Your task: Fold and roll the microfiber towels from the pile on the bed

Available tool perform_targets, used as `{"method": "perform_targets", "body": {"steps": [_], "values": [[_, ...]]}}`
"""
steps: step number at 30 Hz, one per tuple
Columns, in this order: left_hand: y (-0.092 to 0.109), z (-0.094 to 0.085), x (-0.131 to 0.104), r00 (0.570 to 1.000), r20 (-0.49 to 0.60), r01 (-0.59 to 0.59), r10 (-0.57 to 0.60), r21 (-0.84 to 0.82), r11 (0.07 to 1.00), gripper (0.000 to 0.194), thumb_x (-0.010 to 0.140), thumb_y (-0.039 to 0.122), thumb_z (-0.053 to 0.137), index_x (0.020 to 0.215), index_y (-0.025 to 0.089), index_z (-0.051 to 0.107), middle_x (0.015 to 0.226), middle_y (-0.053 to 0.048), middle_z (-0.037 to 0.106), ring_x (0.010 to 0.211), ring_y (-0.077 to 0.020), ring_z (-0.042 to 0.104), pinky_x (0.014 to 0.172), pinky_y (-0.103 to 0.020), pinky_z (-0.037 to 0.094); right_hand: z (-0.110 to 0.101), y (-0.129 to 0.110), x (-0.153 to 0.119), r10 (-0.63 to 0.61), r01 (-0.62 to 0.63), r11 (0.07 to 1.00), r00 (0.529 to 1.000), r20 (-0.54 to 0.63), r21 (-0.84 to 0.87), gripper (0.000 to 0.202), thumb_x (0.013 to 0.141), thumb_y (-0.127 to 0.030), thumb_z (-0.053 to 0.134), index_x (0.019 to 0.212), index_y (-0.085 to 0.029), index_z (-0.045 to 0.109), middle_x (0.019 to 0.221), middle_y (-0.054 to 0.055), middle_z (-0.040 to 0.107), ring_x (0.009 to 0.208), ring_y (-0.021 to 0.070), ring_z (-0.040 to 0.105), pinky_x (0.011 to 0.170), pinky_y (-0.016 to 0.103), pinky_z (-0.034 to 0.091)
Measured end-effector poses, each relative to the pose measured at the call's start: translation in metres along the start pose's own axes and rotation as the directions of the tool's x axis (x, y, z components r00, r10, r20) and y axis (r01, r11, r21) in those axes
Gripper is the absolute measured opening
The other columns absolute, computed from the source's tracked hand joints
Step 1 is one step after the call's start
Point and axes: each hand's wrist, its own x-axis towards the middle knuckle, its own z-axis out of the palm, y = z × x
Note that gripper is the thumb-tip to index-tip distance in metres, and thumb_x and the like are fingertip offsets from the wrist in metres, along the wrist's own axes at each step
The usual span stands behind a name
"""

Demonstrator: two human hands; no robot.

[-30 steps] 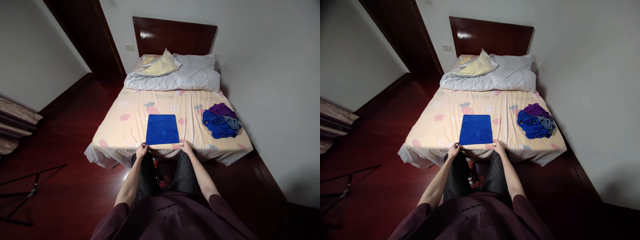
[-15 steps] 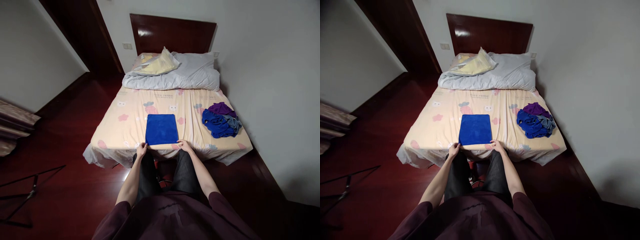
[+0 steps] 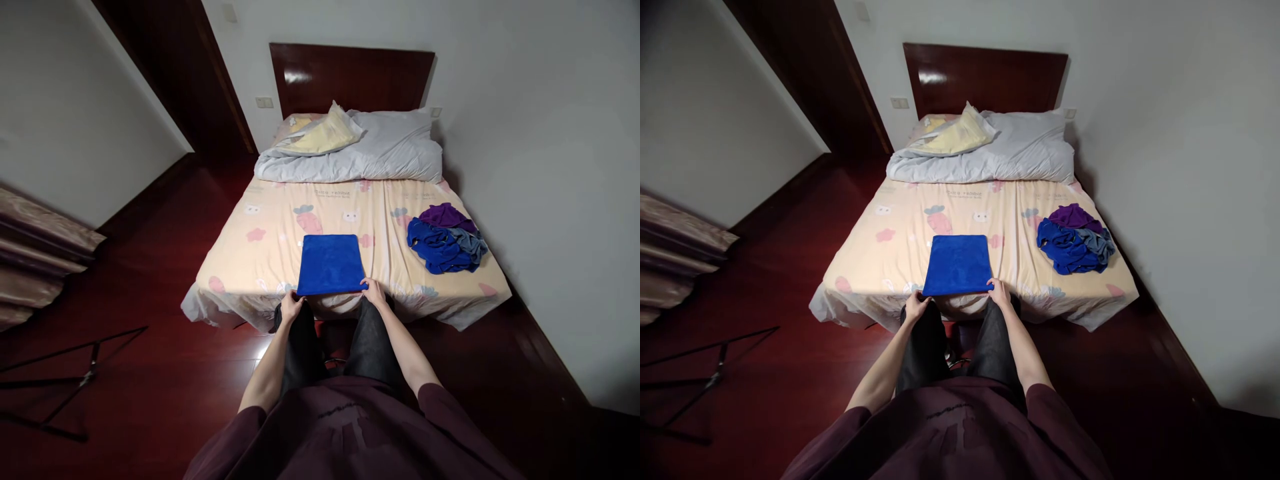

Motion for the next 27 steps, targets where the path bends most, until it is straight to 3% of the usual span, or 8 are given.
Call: {"method": "perform_targets", "body": {"steps": [4,9,12,15,18,21,27], "values": [[0.001,0.0,0.004,0.997,-0.054,-0.052,0.052,-0.003,0.999,0.018,0.093,0.033,0.057,0.1,0.02,0.067,0.098,-0.01,0.074,0.096,-0.0269,0.072,0.095,-0.041,0.057,0.0,-0.003,-0.001,-0.108,0.107,0.992,0.994,-0.022,-0.061,0.028,0.077,-0.004,0.061,0.09,-0.024,0.076,0.11,0.004,0.069,0.108,0.0225,0.067,0.101,0.037,0.056],[0.003,0.004,0.012,0.985,-0.129,-0.117,0.112,-0.035,0.992,0.023,0.097,0.035,0.052,0.109,0.021,0.065,0.12,-0.014,0.07,0.114,-0.0271,0.067,0.106,-0.044,0.055,-0.002,-0.002,0.002,-0.221,0.22,0.975,0.973,-0.06,-0.017,0.031,0.074,-0.001,0.058,0.089,-0.023,0.073,0.135,0.007,0.068,0.133,0.0235,0.061,0.121,0.043,0.046],[0.003,0.005,0.015,0.976,-0.144,-0.173,0.162,-0.066,0.983,0.033,0.095,0.034,0.056,0.124,0.019,0.064,0.132,-0.016,0.067,0.125,-0.0278,0.064,0.112,-0.044,0.053,-0.002,-0.001,0.005,-0.22,0.22,0.973,0.975,-0.013,0.063,0.038,0.072,0.002,0.054,0.093,-0.023,0.072,0.132,0.005,0.074,0.128,0.0214,0.067,0.119,0.041,0.05],[0.003,0.005,0.017,0.949,-0.115,-0.303,0.294,-0.071,0.95,0.052,0.088,0.021,0.057,0.14,0.019,0.061,0.143,-0.015,0.065,0.137,-0.0277,0.059,0.12,-0.045,0.048,-0.001,0.001,0.008,-0.166,0.162,0.981,0.986,0.032,0.104,0.044,0.075,0.002,0.052,0.102,-0.025,0.074,0.126,0.001,0.078,0.122,0.0197,0.072,0.115,0.04,0.054],[0.004,0.003,0.02,0.923,-0.022,-0.385,0.384,-0.042,0.922,0.048,0.083,0.011,0.052,0.125,0.022,0.072,0.149,-0.009,0.064,0.143,-0.026,0.054,0.126,-0.046,0.043,0.002,0.004,0.011,-0.133,0.127,0.986,0.989,0.057,0.104,0.049,0.078,0.0,0.052,0.112,-0.026,0.076,0.126,0.0,0.079,0.122,0.0197,0.073,0.114,0.04,0.055],[0.005,0.004,0.023,0.931,0.012,-0.363,0.364,-0.064,0.93,0.037,0.084,0.011,0.05,0.108,0.021,0.076,0.14,-0.008,0.071,0.143,-0.0259,0.054,0.125,-0.047,0.043,0.005,0.008,0.013,-0.117,0.111,0.988,0.992,0.055,0.111,0.046,0.079,-0.004,0.053,0.111,-0.025,0.079,0.12,0.002,0.08,0.116,0.021,0.074,0.112,0.039,0.056],[0.004,0.005,0.024,0.971,-0.076,-0.237,0.228,-0.135,0.962,0.032,0.093,0.021,0.051,0.116,0.017,0.072,0.125,-0.013,0.075,0.124,-0.0258,0.067,0.115,-0.043,0.052,0.011,0.017,0.019,-0.002,0.003,0.975,1.0,-0.004,0.22,0.03,0.088,-0.028,0.062,0.111,-0.019,0.079,0.095,0.005,0.08,0.087,0.022,0.074,0.094,0.037,0.061]]}}
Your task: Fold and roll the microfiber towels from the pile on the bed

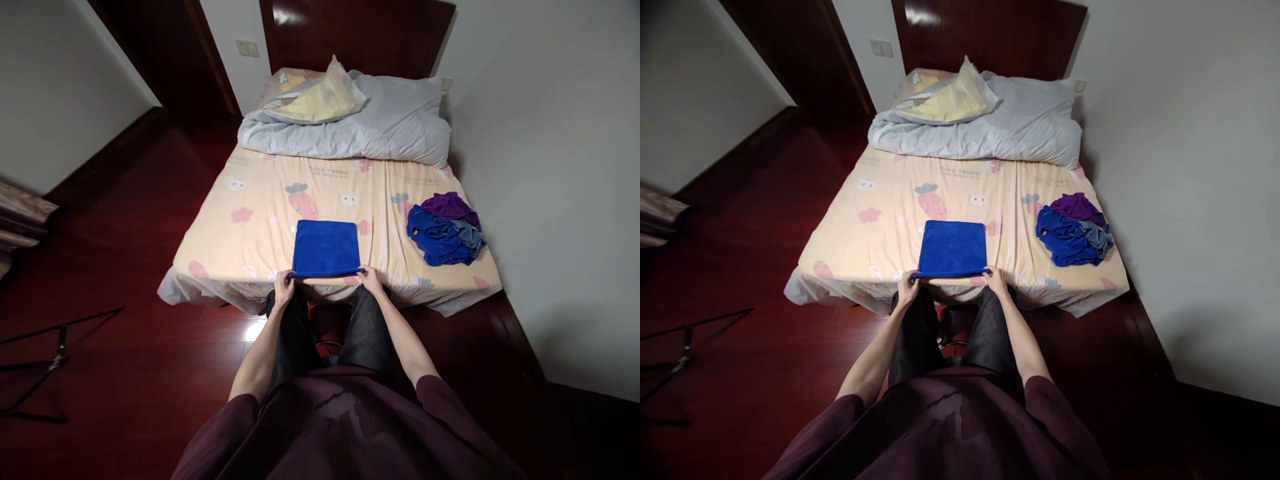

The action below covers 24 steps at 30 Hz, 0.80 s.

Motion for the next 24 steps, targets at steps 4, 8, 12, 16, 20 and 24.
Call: {"method": "perform_targets", "body": {"steps": [4,8,12,16,20,24], "values": [[0.002,-0.003,-0.005,0.999,-0.037,0.023,-0.023,-0.018,1.0,0.033,0.097,0.026,0.052,0.122,0.016,0.07,0.129,-0.014,0.075,0.124,-0.0256,0.069,0.112,-0.042,0.053,0.002,0.003,0.003,0.003,-0.003,0.998,1.0,-0.004,0.055,0.035,0.088,-0.038,0.068,0.112,-0.015,0.077,0.094,0.01,0.079,0.085,0.0233,0.074,0.089,0.036,0.06],[0.003,-0.004,-0.009,0.997,-0.07,0.027,-0.032,-0.079,0.997,0.032,0.096,0.026,0.054,0.12,0.018,0.073,0.132,-0.012,0.075,0.126,-0.0249,0.069,0.112,-0.04,0.053,0.003,0.004,0.004,0.007,-0.006,0.998,1.0,-0.006,0.065,0.034,0.086,-0.038,0.068,0.11,-0.015,0.077,0.094,0.01,0.079,0.085,0.0241,0.074,0.086,0.036,0.06],[0.0,-0.001,-0.007,0.994,-0.099,0.038,-0.05,-0.123,0.992,0.027,0.095,0.031,0.059,0.112,0.018,0.076,0.113,-0.011,0.08,0.103,-0.0248,0.075,0.099,-0.039,0.058,0.004,0.004,0.006,0.021,-0.019,0.995,1.0,-0.013,0.098,0.032,0.086,-0.041,0.069,0.106,-0.018,0.076,0.087,0.006,0.077,0.081,0.0225,0.072,0.083,0.035,0.06],[-0.007,0.006,-0.002,0.991,-0.115,0.048,-0.063,-0.134,0.99,0.029,0.097,0.04,0.061,0.108,0.017,0.076,0.104,-0.011,0.08,0.096,-0.0247,0.075,0.092,-0.038,0.059,0.004,0.004,0.007,0.041,-0.039,0.994,0.999,-0.015,0.099,0.027,0.087,-0.04,0.069,0.1,-0.018,0.076,0.085,0.007,0.077,0.081,0.0227,0.072,0.08,0.033,0.059],[-0.013,0.011,0.002,0.989,-0.128,0.062,-0.079,-0.128,0.99,0.032,0.099,0.044,0.059,0.109,0.018,0.075,0.108,-0.013,0.08,0.1,-0.0257,0.075,0.095,-0.039,0.058,0.001,0.0,0.005,0.055,-0.053,0.997,0.998,-0.03,0.055,0.022,0.087,-0.035,0.069,0.099,-0.018,0.076,0.083,0.007,0.076,0.082,0.0236,0.072,0.081,0.033,0.056],[-0.018,0.014,0.005,0.987,-0.125,0.081,-0.096,-0.115,0.99,0.03,0.098,0.042,0.061,0.106,0.018,0.076,0.106,-0.014,0.08,0.098,-0.0269,0.076,0.095,-0.04,0.059,-0.002,-0.007,0.003,0.07,-0.072,0.996,0.997,-0.028,-0.052,0.021,0.091,-0.034,0.068,0.101,-0.018,0.076,0.079,0.005,0.075,0.079,0.0224,0.071,0.078,0.03,0.054]]}}
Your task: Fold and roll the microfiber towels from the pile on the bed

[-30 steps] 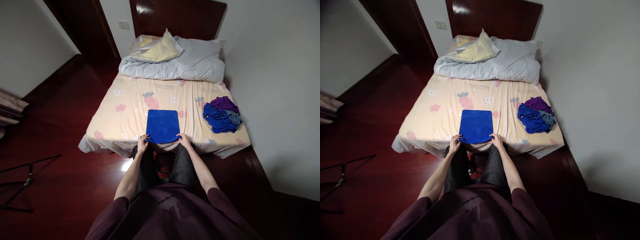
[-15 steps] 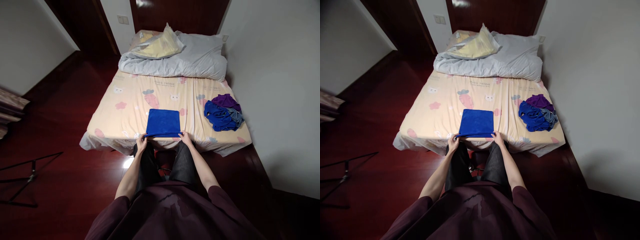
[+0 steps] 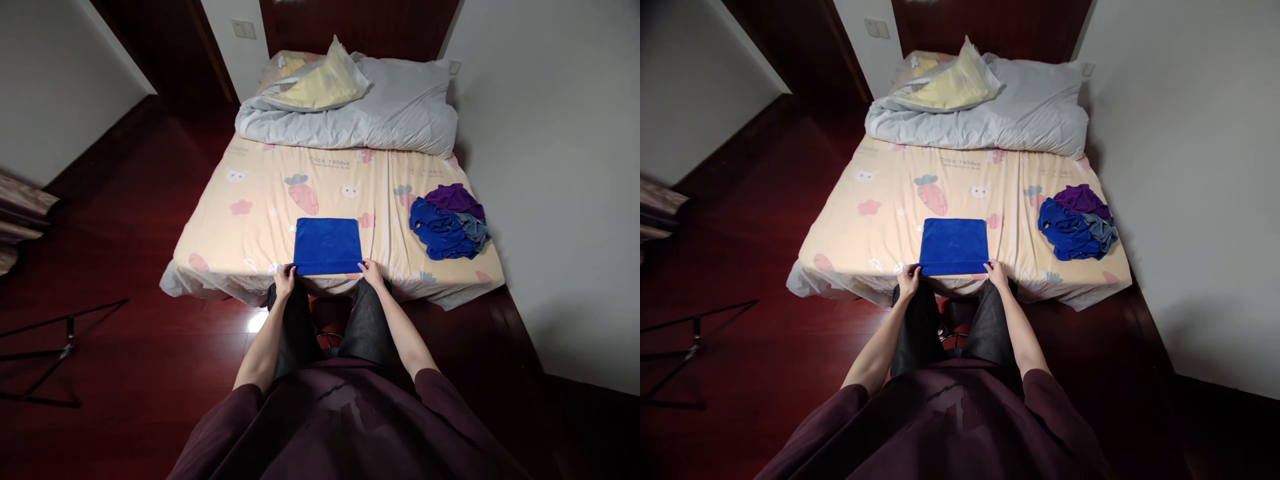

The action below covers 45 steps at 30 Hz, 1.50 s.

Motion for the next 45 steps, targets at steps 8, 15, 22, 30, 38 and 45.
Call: {"method": "perform_targets", "body": {"steps": [8,15,22,30,38,45], "values": [[-0.002,-0.001,0.001,1.0,0.005,0.01,-0.01,0.032,0.999,0.029,0.096,0.042,0.065,0.103,0.016,0.076,0.103,-0.015,0.08,0.098,-0.0294,0.077,0.096,-0.043,0.059,-0.003,-0.013,-0.003,0.061,-0.056,0.985,0.998,0.023,-0.165,0.016,0.097,-0.032,0.069,0.087,-0.021,0.072,0.087,0.007,0.079,0.079,0.0206,0.071,0.071,0.025,0.046],[0.001,-0.001,0.0,1.0,-0.015,0.027,-0.027,0.035,0.999,0.028,0.094,0.044,0.067,0.1,0.017,0.075,0.098,-0.014,0.08,0.093,-0.028,0.077,0.093,-0.042,0.061,-0.004,-0.02,-0.006,0.092,-0.085,0.975,0.995,0.025,-0.203,0.018,0.098,-0.034,0.068,0.086,-0.021,0.071,0.089,0.007,0.08,0.077,0.0187,0.069,0.068,0.024,0.045],[0.001,-0.001,-0.001,0.999,-0.034,0.012,-0.011,0.04,0.999,0.026,0.092,0.042,0.068,0.104,0.018,0.073,0.091,-0.011,0.077,0.085,-0.0253,0.075,0.088,-0.04,0.061,-0.005,-0.027,-0.008,0.091,-0.089,0.984,0.996,0.004,-0.153,0.017,0.093,-0.038,0.07,0.092,-0.021,0.074,0.075,0.004,0.075,0.075,0.0191,0.067,0.069,0.025,0.05],[-0.001,0.0,-0.003,0.995,0.003,-0.098,0.098,0.079,0.992,0.03,0.098,0.035,0.062,0.121,0.018,0.072,0.116,-0.014,0.071,0.081,-0.022,0.071,0.089,-0.04,0.06,-0.003,-0.027,-0.008,0.135,-0.134,0.982,0.991,-0.001,-0.137,0.012,0.091,-0.033,0.072,0.092,-0.021,0.073,0.08,0.003,0.076,0.079,0.019,0.069,0.073,0.025,0.053],[0.004,-0.003,-0.007,0.981,0.053,-0.192,0.187,0.119,0.974,0.033,0.102,0.03,0.056,0.129,0.021,0.073,0.135,-0.016,0.067,0.123,-0.0301,0.067,0.113,-0.047,0.054,0.0,-0.024,-0.007,0.136,-0.137,0.984,0.991,-0.012,-0.116,0.012,0.093,-0.024,0.072,0.104,-0.02,0.074,0.101,0.008,0.079,0.09,0.0203,0.075,0.085,0.031,0.059],[0.015,-0.006,-0.012,0.927,0.21,-0.34,0.309,0.128,0.932,0.04,0.1,0.013,0.047,0.126,0.024,0.075,0.147,-0.011,0.067,0.142,-0.0274,0.057,0.126,-0.053,0.043,-0.001,-0.019,-0.012,-0.104,0.097,0.986,0.994,-0.042,-0.138,0.036,0.092,-0.012,0.059,0.124,-0.02,0.075,0.128,0.012,0.072,0.104,0.0224,0.072,0.103,0.037,0.059]]}}
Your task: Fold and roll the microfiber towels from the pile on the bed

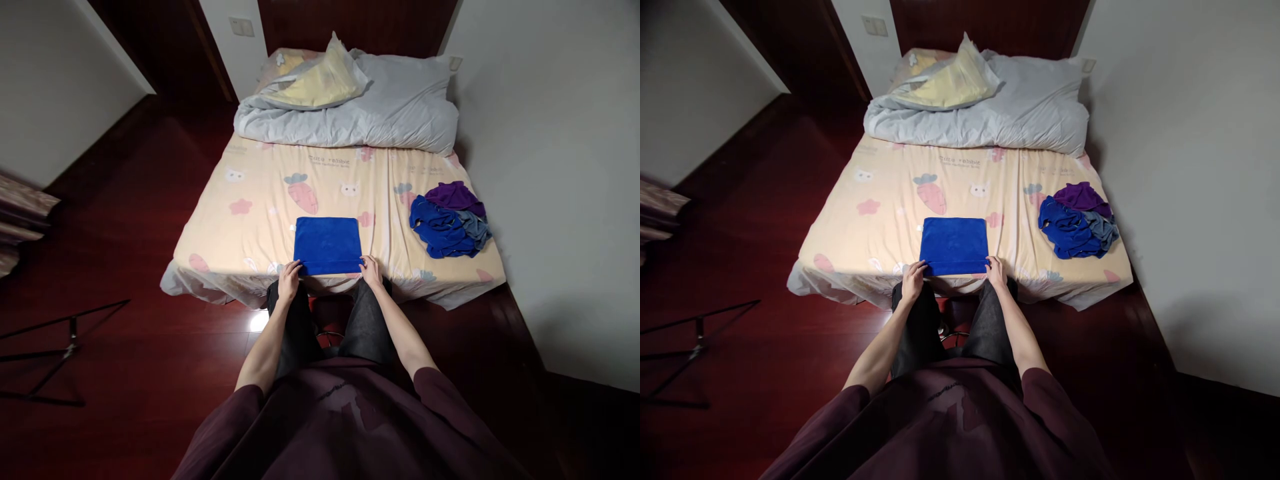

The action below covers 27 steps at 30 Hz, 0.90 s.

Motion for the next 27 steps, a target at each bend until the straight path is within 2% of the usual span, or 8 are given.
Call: {"method": "perform_targets", "body": {"steps": [3,6,9,13,17,21,27], "values": [[-0.0012,0.0031,0.001,0.998,0.055,-0.004,0.004,-0.01,1.0,0.041,0.1,0.012,0.045,0.127,0.022,0.074,0.145,-0.011,0.069,0.142,-0.026,0.06,0.127,-0.052,0.042,-0.0008,0.0014,-0.0028,-0.116,0.116,0.99,0.993,0.008,-0.084,0.037,0.093,-0.009,0.052,0.115,-0.02,0.079,0.136,0.012,0.067,0.119,0.0248,0.068,0.113,0.039,0.053],[-0.0024,0.0063,0.0018,0.999,0.05,0.009,-0.009,0.018,1.0,0.037,0.101,0.019,0.049,0.129,0.02,0.074,0.146,-0.013,0.069,0.143,-0.0284,0.06,0.127,-0.053,0.042,-0.0007,0.0022,-0.003,-0.181,0.189,0.973,0.981,0.065,-0.136,0.039,0.093,-0.005,0.048,0.105,-0.019,0.083,0.132,0.013,0.069,0.126,0.0261,0.063,0.118,0.04,0.05],[-0.0018,0.0069,0.001,0.999,0.044,-0.005,0.003,0.047,0.999,0.036,0.102,0.03,0.056,0.132,0.019,0.073,0.148,-0.014,0.067,0.145,-0.0325,0.058,0.126,-0.057,0.041,0.0009,0.0024,-0.0022,-0.191,0.207,0.968,0.975,0.115,-0.145,0.045,0.091,0.0,0.045,0.107,-0.018,0.083,0.126,0.012,0.072,0.122,0.025,0.065,0.115,0.038,0.052],[-0.0015,0.0046,-0.0005,0.997,0.074,-0.015,0.011,0.052,0.999,0.045,0.096,0.038,0.067,0.138,0.021,0.07,0.153,-0.014,0.063,0.15,-0.0347,0.053,0.127,-0.059,0.039,0.004,0.0015,-0.0028,-0.165,0.183,0.968,0.98,0.112,-0.169,0.041,0.092,-0.002,0.051,0.111,-0.019,0.083,0.127,0.012,0.074,0.125,0.0253,0.065,0.117,0.04,0.051],[-0.0032,0.0043,0.0,0.995,0.1,-0.003,-0.002,0.05,0.999,0.056,0.086,0.021,0.067,0.142,0.022,0.067,0.158,-0.012,0.059,0.151,-0.0355,0.051,0.126,-0.061,0.038,0.0049,0.0014,-0.0055,-0.159,0.181,0.966,0.979,0.129,-0.185,0.029,0.097,-0.018,0.063,0.121,-0.019,0.08,0.137,0.012,0.071,0.133,0.0279,0.061,0.121,0.043,0.048],[-0.0041,0.0063,0.0012,0.996,0.078,0.03,-0.032,0.027,0.999,0.067,0.077,0.006,0.055,0.141,0.023,0.069,0.156,-0.01,0.062,0.15,-0.0331,0.053,0.126,-0.06,0.039,0.0039,0.003,-0.0074,-0.178,0.207,0.96,0.971,0.161,-0.187,0.044,0.089,-0.031,0.081,0.131,-0.021,0.076,0.147,0.012,0.065,0.141,0.0314,0.055,0.124,0.047,0.045],[-0.0052,0.0064,0.0026,0.997,0.059,0.05,-0.051,0.013,0.999,0.064,0.079,0.003,0.049,0.136,0.022,0.071,0.153,-0.01,0.064,0.148,-0.0299,0.055,0.126,-0.059,0.042,0.0029,0.0029,-0.0054,-0.173,0.211,0.957,0.965,0.195,-0.198,0.051,0.085,-0.021,0.08,0.136,-0.02,0.074,0.148,0.013,0.065,0.141,0.0323,0.054,0.123,0.049,0.045]]}}
